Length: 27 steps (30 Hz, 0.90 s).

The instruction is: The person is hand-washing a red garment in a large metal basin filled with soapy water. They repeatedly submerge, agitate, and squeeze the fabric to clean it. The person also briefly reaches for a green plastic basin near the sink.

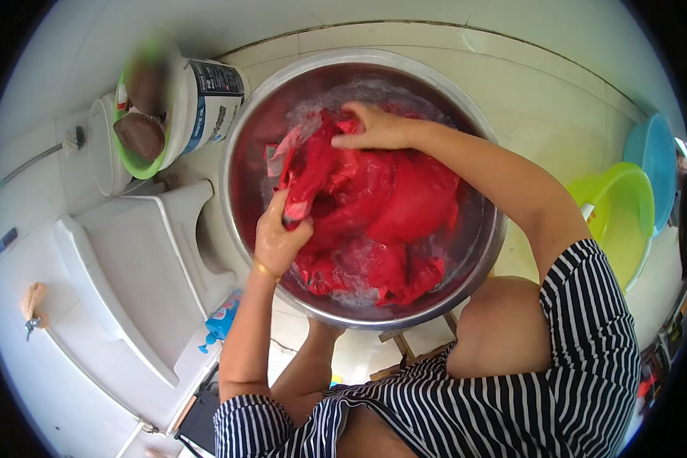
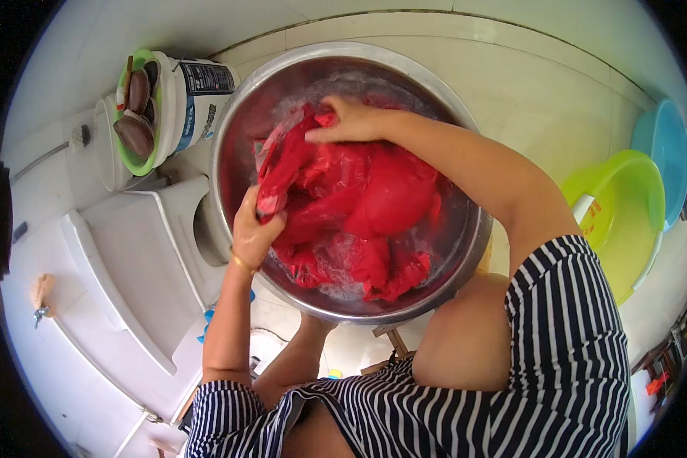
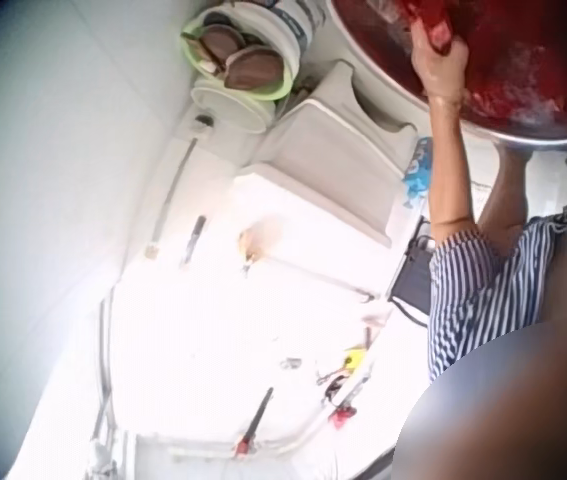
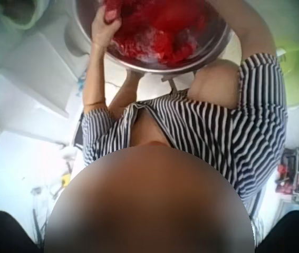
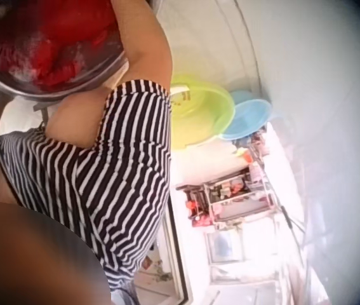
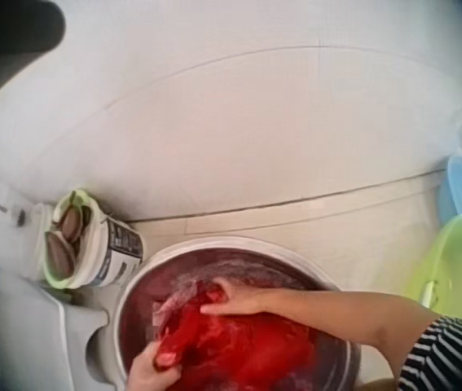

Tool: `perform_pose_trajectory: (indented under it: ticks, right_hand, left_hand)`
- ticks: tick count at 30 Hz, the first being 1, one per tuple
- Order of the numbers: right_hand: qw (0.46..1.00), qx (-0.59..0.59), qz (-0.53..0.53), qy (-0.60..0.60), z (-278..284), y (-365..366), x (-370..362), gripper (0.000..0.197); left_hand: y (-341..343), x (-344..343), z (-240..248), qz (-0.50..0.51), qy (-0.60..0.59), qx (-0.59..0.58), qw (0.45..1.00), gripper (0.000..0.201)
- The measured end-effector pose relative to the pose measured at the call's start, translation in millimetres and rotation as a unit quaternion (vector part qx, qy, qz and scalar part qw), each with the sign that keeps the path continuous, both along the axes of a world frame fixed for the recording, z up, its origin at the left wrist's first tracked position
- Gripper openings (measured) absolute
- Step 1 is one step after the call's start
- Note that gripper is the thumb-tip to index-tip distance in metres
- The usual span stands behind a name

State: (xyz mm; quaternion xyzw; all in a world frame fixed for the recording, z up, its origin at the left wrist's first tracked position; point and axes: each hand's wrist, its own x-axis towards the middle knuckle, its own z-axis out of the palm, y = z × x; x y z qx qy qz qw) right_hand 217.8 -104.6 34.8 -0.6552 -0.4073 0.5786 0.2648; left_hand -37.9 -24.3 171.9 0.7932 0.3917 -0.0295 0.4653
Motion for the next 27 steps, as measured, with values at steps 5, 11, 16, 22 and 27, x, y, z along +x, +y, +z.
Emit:
perform_pose_trajectory:
  ticks: [5, 11, 16, 22, 27]
  right_hand:
    - [0.996, 0.018, 0.076, -0.037, 41.8, -21.4, -10.7, 0.079]
    - [0.990, 0.108, 0.086, -0.028, 110.5, -70.0, -14.4, 0.034]
    - [0.985, -0.013, 0.159, -0.060, 133.9, -92.8, 7.1, 0.032]
    - [0.894, 0.207, 0.168, -0.359, 60.6, -83.2, -16.1, 0.052]
    - [0.958, 0.071, 0.150, -0.234, 21.3, -52.9, -13.8, 0.049]
  left_hand:
    - [6.7, -24.6, 21.1, 0.107, -0.034, -0.065, 0.992, 0.036]
    - [65.6, -104.2, -40.8, 0.261, 0.071, -0.115, 0.956, 0.032]
    - [47.0, -46.7, -38.3, -0.076, 0.089, 0.244, 0.963, 0.041]
    - [-7.7, 39.3, -80.9, -0.189, 0.180, 0.214, 0.941, 0.082]
    - [-8.3, 64.0, -139.3, -0.209, 0.292, 0.239, 0.902, 0.072]
